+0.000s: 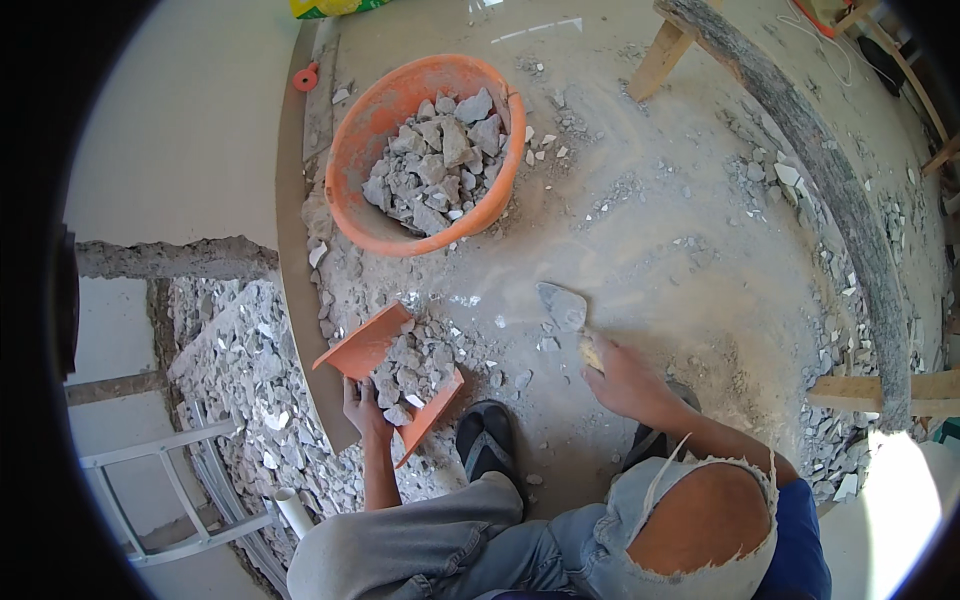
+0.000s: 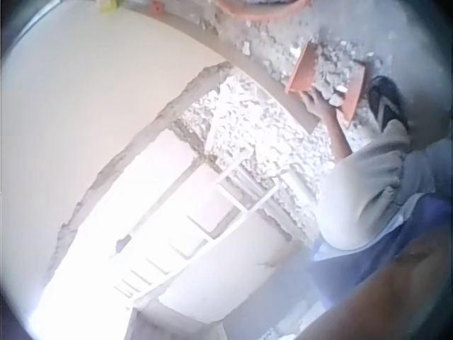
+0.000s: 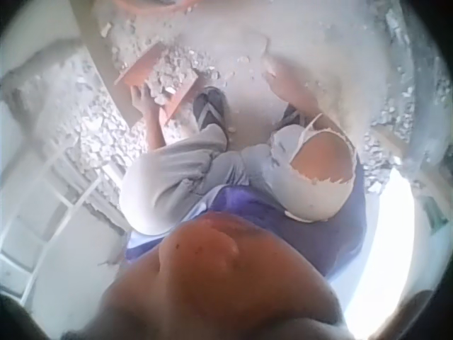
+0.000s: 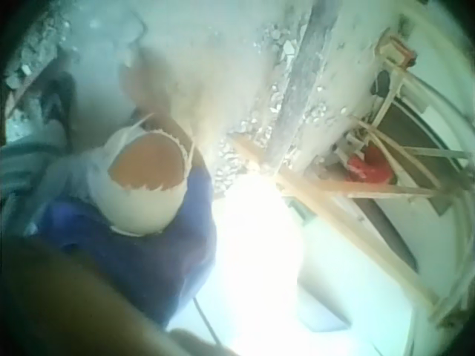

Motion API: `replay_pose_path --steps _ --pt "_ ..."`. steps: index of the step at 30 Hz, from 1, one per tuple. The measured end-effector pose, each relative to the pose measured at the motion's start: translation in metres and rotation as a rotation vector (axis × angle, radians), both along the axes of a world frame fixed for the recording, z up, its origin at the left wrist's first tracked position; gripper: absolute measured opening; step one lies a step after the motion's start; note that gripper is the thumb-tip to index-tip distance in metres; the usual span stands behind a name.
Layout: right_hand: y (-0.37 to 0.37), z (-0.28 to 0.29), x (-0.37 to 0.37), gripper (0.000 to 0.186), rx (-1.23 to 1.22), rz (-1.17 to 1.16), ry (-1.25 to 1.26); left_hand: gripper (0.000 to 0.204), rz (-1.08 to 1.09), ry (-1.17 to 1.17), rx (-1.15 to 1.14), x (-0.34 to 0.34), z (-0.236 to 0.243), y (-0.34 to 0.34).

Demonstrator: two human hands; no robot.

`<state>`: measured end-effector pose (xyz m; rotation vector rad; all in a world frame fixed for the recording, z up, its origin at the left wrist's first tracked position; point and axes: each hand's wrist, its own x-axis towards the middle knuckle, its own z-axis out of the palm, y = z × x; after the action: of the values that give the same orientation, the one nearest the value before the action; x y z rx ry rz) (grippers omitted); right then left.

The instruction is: Gathering tile and concrete debris from the floor into a bucket using a trowel and a dustpan-like tool.

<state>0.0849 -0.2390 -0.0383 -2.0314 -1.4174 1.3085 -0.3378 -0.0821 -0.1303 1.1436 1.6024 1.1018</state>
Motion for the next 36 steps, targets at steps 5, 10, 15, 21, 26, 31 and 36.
replay_pose_path --steps 5,10,15,21,26,31,36 --pt "-0.030 -0.023 -0.043 0.054 0.065 -0.064 -0.025 0.028 -0.036 -0.050 -0.040 0.042 0.008 -0.005" --pt "0.040 -0.003 -0.089 0.064 -0.173 0.078 0.182 0.017 -0.119 0.036 -0.060 0.064 0.005 -0.007" --pt "0.035 0.008 -0.072 0.064 -0.083 0.085 0.132 0.010 0.014 -0.220 -0.129 0.086 0.004 -0.016" --pt "0.025 0.056 -0.046 0.052 0.027 0.133 0.150 0.020 -0.034 -0.288 -0.173 0.091 0.029 -0.020" --pt "0.065 0.098 -0.048 0.041 0.246 0.272 0.321 0.035 -0.128 -0.312 -0.089 0.075 0.129 0.006" --pt "0.134 0.150 -0.031 0.041 0.378 0.310 0.334 0.034 -0.306 0.027 0.023 0.086 0.233 0.063" --pt "0.185 0.174 0.025 0.034 0.460 0.356 -0.018 0.026 -0.359 -0.013 0.163 0.128 0.259 0.176"
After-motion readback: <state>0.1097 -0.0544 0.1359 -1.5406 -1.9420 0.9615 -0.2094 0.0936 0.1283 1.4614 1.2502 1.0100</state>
